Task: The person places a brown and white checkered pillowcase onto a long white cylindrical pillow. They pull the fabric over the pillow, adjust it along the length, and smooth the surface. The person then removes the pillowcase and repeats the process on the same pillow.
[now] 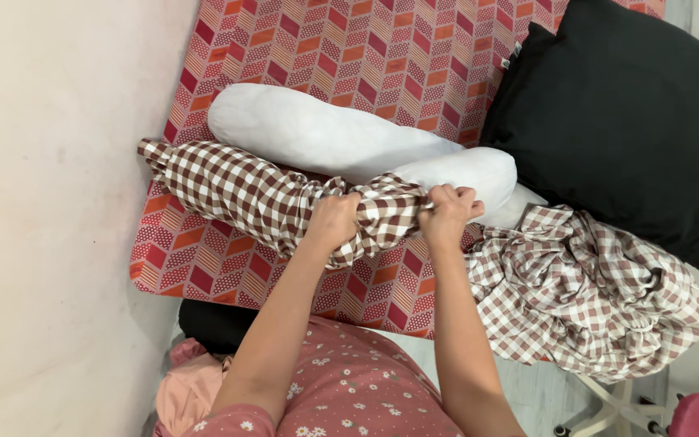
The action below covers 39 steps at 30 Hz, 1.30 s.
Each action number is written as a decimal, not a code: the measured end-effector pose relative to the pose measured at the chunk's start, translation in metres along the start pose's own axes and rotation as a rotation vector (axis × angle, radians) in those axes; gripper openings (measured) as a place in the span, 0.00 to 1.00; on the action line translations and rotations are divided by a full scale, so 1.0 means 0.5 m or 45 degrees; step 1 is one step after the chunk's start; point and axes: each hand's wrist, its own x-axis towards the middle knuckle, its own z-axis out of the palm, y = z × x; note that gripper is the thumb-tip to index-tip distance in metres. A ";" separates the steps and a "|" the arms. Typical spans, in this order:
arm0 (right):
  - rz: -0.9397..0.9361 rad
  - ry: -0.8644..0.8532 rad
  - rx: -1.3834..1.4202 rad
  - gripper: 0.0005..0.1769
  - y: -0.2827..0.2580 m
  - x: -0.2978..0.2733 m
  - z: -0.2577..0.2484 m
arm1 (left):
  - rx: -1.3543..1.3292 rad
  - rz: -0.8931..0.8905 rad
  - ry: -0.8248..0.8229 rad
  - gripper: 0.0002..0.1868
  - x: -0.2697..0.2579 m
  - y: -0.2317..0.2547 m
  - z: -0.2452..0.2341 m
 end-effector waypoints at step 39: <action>0.322 0.029 0.418 0.08 -0.011 0.001 0.083 | -0.340 -0.153 -0.060 0.33 -0.016 0.037 -0.158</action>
